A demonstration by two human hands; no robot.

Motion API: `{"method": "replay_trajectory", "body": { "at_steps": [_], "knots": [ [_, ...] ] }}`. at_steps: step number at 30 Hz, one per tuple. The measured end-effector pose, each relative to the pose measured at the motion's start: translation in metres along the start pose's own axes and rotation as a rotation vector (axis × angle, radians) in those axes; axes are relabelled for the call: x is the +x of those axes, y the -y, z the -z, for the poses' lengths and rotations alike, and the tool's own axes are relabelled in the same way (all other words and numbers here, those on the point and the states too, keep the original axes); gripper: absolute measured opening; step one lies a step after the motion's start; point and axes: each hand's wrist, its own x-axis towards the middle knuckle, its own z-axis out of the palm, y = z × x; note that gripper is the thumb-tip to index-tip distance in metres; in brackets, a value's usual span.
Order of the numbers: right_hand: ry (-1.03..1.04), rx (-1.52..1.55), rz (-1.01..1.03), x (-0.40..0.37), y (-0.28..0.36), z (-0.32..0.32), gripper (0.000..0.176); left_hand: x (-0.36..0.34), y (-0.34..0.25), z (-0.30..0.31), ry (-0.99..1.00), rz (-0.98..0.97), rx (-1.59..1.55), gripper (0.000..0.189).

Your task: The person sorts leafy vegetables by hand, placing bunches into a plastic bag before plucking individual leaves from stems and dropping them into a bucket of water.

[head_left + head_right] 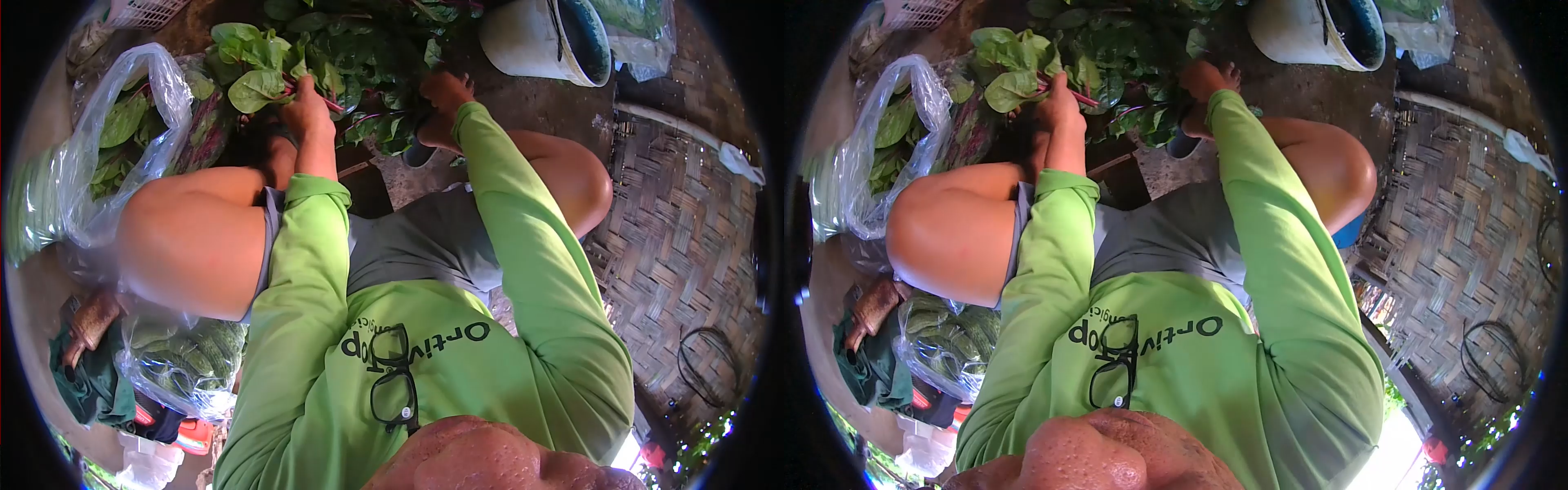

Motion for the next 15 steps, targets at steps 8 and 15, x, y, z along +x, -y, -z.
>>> {"method": "replay_trajectory", "body": {
  "at_steps": [8,15],
  "knots": [
    [0.012,0.479,-0.412,-0.006,0.092,0.005,0.02,-0.007,0.001,-0.001,0.017,0.101,-0.26,0.06],
    [0.077,0.337,-0.319,-0.001,0.104,0.007,0.019,-0.007,0.004,0.003,0.107,0.118,-0.264,0.054]
  ]
}}
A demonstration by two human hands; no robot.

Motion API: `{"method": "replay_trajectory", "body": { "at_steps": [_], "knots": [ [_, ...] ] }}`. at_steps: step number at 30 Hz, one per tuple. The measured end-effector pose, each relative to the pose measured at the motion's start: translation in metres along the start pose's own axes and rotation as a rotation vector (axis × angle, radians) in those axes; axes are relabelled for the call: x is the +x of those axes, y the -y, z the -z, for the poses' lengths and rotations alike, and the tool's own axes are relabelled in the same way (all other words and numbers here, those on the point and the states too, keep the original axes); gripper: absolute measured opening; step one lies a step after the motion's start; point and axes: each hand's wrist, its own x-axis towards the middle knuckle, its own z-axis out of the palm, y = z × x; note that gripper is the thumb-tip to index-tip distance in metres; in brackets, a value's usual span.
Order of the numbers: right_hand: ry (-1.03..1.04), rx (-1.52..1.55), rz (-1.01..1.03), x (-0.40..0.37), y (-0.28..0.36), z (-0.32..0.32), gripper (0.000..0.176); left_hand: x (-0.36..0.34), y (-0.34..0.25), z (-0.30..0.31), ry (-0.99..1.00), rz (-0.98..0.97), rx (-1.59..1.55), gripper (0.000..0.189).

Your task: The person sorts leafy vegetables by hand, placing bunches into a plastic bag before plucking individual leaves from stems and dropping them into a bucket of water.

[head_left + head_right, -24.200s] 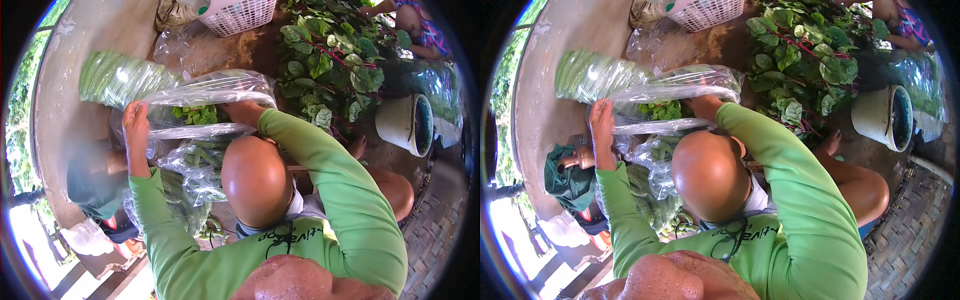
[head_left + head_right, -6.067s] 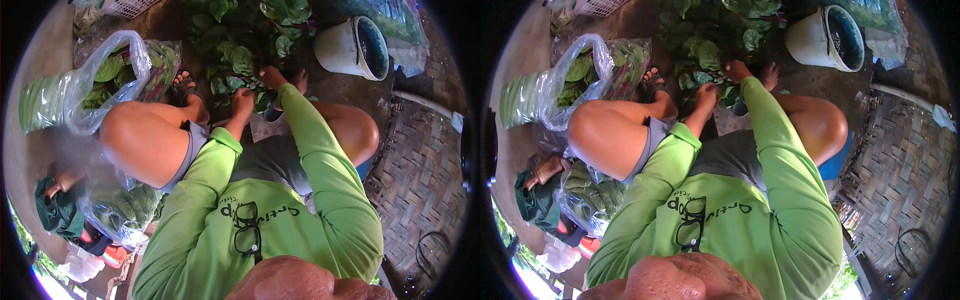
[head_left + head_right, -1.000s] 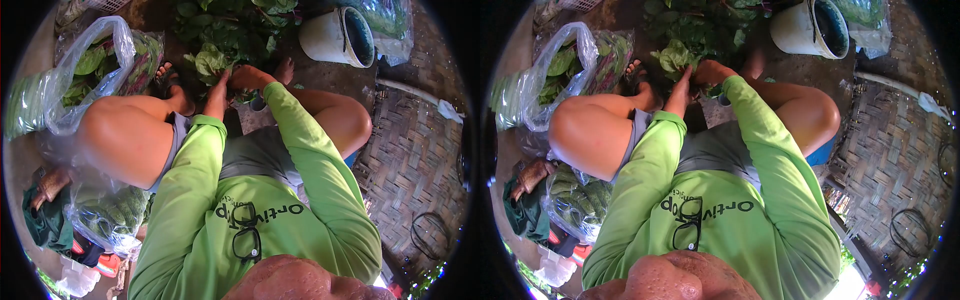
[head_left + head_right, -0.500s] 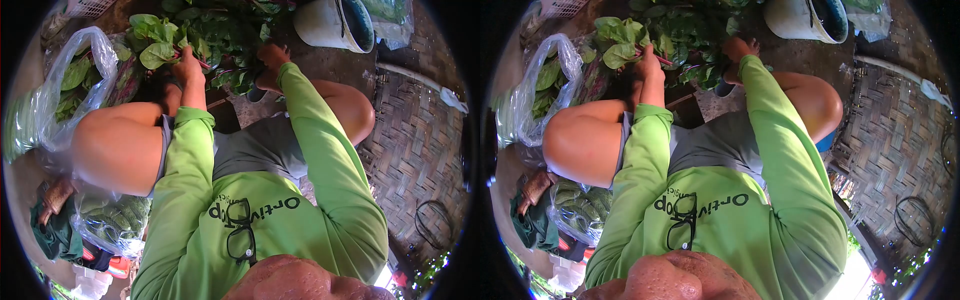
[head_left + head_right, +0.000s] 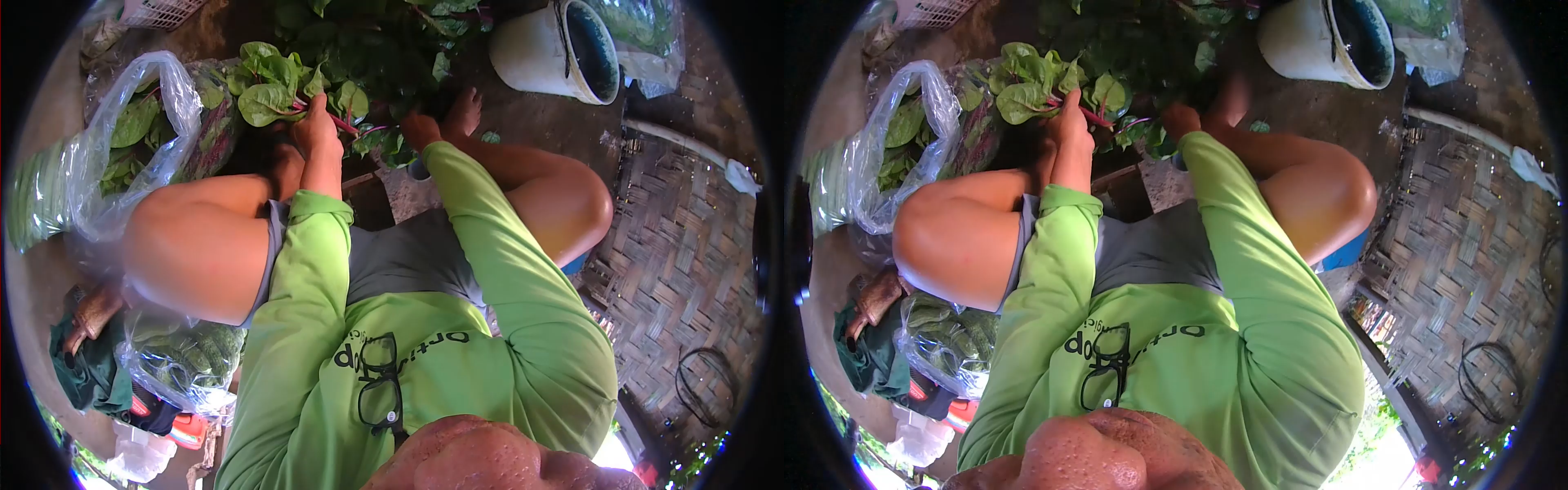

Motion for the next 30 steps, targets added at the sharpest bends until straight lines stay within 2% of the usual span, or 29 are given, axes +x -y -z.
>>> {"method": "replay_trajectory", "body": {
  "at_steps": [2,5,8,11,14,17,21,22,24,25,27,30],
  "knots": [
    [0.055,-0.006,0.013,0.0,0.002,-0.002,0.017,0.007,0.006,0.0,0.033,-0.002,-0.031,0.053],
    [-0.051,-0.061,0.067,0.005,0.002,-0.013,0.014,0.006,0.014,-0.001,-0.017,-0.079,-0.053,0.046],
    [-0.016,-0.045,0.048,0.009,0.001,-0.01,0.014,0.009,0.017,0.001,-0.007,-0.104,-0.102,0.044],
    [-0.08,-0.051,0.083,0.005,0.003,-0.005,0.014,0.006,0.016,0.001,0.01,-0.06,-0.125,0.045],
    [-0.032,-0.031,0.132,0.007,0.004,0.001,0.014,0.008,0.018,-0.001,0.003,-0.064,-0.108,0.045],
    [0.03,0.174,0.079,-0.006,0.0,0.026,0.016,0.011,0.02,-0.004,-0.006,-0.059,-0.147,0.046],
    [0.265,0.22,0.035,0.026,-0.039,0.039,0.021,0.007,0.016,-0.003,0.059,-0.009,-0.15,0.051],
    [0.348,0.217,0.049,0.033,-0.048,0.059,0.022,0.007,0.017,-0.004,0.062,0.009,-0.141,0.051],
    [0.335,0.186,0.076,0.031,-0.056,0.126,0.024,0.008,0.022,-0.006,0.061,-0.015,-0.148,0.049],
    [0.242,0.289,0.12,0.018,-0.057,0.169,0.021,0.01,0.031,-0.009,0.056,-0.054,-0.163,0.048],
    [0.031,0.273,0.14,0.004,-0.062,0.23,0.023,0.007,0.033,-0.012,0.048,-0.072,-0.132,0.049],
    [-0.121,0.546,-0.117,-0.019,-0.07,0.297,0.024,0.002,0.029,-0.006,0.05,0.009,-0.002,0.051]
  ]
}}
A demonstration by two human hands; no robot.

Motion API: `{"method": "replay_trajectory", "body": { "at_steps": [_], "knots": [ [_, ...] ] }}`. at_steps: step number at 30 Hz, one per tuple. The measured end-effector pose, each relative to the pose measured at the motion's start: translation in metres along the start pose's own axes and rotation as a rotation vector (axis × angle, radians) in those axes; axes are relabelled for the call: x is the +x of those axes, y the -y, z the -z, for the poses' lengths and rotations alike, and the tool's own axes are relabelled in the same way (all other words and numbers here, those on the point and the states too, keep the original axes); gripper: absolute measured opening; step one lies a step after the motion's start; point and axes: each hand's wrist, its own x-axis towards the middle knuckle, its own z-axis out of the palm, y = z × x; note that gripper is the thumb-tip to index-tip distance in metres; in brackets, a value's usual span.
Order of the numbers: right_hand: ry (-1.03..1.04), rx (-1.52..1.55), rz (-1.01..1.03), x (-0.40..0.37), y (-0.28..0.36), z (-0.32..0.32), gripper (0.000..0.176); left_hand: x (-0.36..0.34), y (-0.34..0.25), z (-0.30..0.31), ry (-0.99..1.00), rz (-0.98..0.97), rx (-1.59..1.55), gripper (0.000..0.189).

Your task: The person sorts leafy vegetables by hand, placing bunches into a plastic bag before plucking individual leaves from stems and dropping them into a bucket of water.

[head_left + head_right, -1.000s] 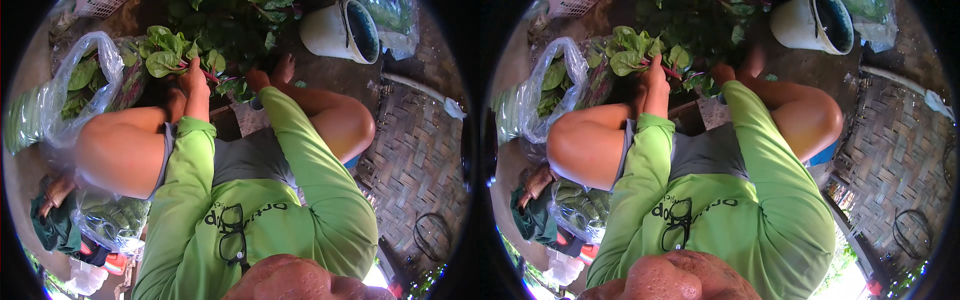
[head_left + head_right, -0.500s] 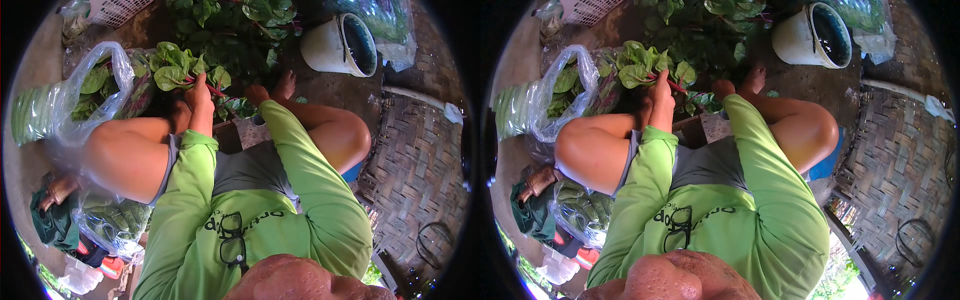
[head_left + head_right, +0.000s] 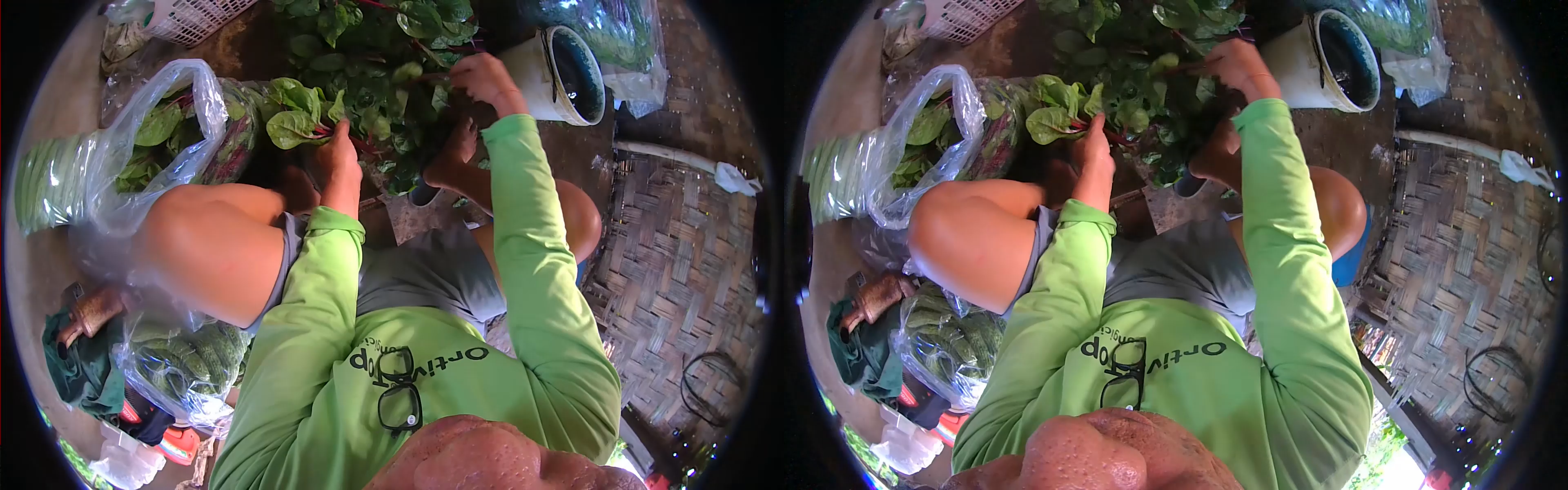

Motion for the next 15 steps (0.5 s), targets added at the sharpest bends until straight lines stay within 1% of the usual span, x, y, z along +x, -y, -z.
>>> {"method": "replay_trajectory", "body": {
  "at_steps": [1,3,4,5,6,7,8,9,10,11,13,14,15],
  "knots": [
    [-0.084,0.085,-0.051,-0.009,0.009,0.007,0.025,-0.001,0.0,0.001,0.019,0.03,-0.014,0.052],
    [-0.181,0.26,-0.049,-0.02,0.023,0.0,0.024,-0.002,0.003,0.003,0.055,0.091,-0.042,0.053],
    [-0.231,0.348,-0.052,-0.021,0.029,-0.004,0.024,0.016,0.026,0.0,0.108,0.093,-0.186,0.05],
    [-0.319,0.173,0.142,-0.02,0.038,-0.021,0.023,0.014,0.025,0.0,0.139,0.13,-0.191,0.051],
    [-0.304,0.199,0.165,-0.026,0.046,-0.041,0.024,0.01,0.025,-0.001,0.17,0.167,-0.196,0.051],
    [-0.409,-0.043,0.341,-0.018,0.037,-0.076,0.025,0.008,0.024,-0.002,0.202,0.205,-0.202,0.052],
    [-0.268,-0.077,0.322,-0.026,0.049,-0.097,0.024,0.01,0.027,-0.003,0.215,0.225,-0.195,0.053],
    [-0.221,-0.098,0.382,-0.023,0.042,-0.131,0.024,0.015,0.032,-0.003,0.226,0.247,-0.189,0.054],
    [-0.215,-0.048,0.411,-0.025,0.04,-0.156,0.024,0.019,0.038,-0.003,0.235,0.27,-0.184,0.054],
    [-0.174,0.04,0.398,-0.035,0.045,-0.162,0.025,0.022,0.041,-0.002,0.279,0.277,-0.223,0.056],
    [-0.079,-0.009,0.386,-0.039,0.053,-0.16,0.025,0.023,0.047,0.001,0.359,0.29,-0.3,0.059],
    [-0.006,0.027,0.346,-0.039,0.055,-0.156,0.025,0.017,0.046,-0.001,0.359,0.278,-0.353,0.062],
    [0.063,0.061,0.304,-0.037,0.055,-0.15,0.024,0.02,0.048,0.0,0.376,0.27,-0.382,0.058]
  ]
}}
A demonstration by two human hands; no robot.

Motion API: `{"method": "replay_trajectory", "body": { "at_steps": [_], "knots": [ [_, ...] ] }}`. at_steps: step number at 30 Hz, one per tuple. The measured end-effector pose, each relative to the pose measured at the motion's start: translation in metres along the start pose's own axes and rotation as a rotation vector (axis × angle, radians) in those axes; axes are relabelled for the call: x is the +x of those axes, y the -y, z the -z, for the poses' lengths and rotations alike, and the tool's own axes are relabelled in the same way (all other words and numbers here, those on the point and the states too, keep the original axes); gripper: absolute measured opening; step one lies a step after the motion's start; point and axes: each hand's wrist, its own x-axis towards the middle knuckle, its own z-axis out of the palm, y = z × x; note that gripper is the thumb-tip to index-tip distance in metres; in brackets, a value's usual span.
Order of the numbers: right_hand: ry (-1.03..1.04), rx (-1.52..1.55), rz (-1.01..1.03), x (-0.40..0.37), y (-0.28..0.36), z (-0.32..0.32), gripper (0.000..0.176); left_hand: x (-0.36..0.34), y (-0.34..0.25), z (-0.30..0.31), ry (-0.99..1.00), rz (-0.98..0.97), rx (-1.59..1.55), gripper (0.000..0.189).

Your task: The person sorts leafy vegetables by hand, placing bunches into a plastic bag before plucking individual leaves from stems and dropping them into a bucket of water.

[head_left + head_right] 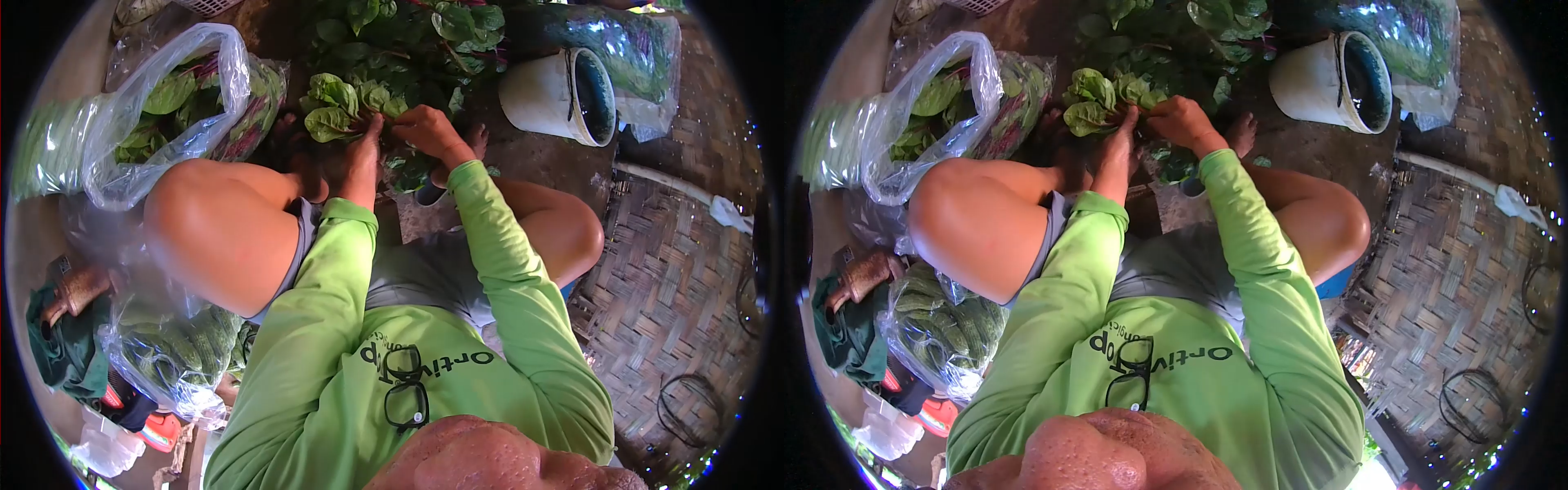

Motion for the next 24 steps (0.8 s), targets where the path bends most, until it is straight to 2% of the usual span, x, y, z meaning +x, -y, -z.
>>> {"method": "replay_trajectory", "body": {
  "at_steps": [2,4,7,8,10,11,12,14,16,17,19,20,24],
  "knots": [
    [0.096,0.056,-0.035,0.003,-0.005,0.005,0.024,0.008,0.004,0.0,0.057,-0.015,-0.048,0.049],
    [0.174,0.084,-0.016,0.005,-0.008,0.006,0.023,0.012,0.003,-0.002,0.046,0.069,-0.034,0.044],
    [0.403,-0.079,0.058,0.013,0.001,0.007,0.024,0.041,0.023,0.008,0.064,0.109,0.012,0.043],
    [0.462,-0.318,0.223,0.019,0.002,0.006,0.025,0.047,0.026,0.01,0.076,0.108,0.031,0.044],
    [0.565,-0.794,0.561,0.039,-0.002,0.007,0.026,0.049,0.026,0.01,-0.047,0.145,0.043,0.039],
    [0.406,-0.512,0.446,0.057,-0.06,-0.008,0.024,0.045,0.025,0.009,-0.108,0.167,0.052,0.036],
    [0.271,-0.181,0.202,0.071,-0.071,-0.001,0.025,0.045,0.027,0.009,-0.159,0.121,0.001,0.037],
    [0.031,-0.006,-0.058,0.102,-0.084,0.005,0.027,0.045,0.028,0.003,-0.252,0.025,-0.104,0.04],
    [-0.162,-0.302,-0.078,0.135,-0.094,0.005,0.029,0.038,0.024,-0.008,-0.315,-0.021,-0.137,0.036],
    [-0.153,-0.302,-0.144,0.146,-0.096,0.003,0.03,0.034,0.021,-0.012,-0.35,-0.047,-0.153,0.034],
    [-0.131,-0.296,-0.277,0.163,-0.098,-0.005,0.033,0.025,0.015,-0.017,-0.224,-0.048,-0.215,0.031],
    [-0.154,-0.28,-0.274,0.164,-0.09,-0.006,0.033,0.019,0.009,-0.02,-0.162,-0.053,-0.246,0.03],
    [-0.18,-0.242,-0.184,0.169,-0.081,-0.006,0.038,0.004,-0.013,-0.034,-0.203,0.019,-0.173,0.029]
  ]
}}
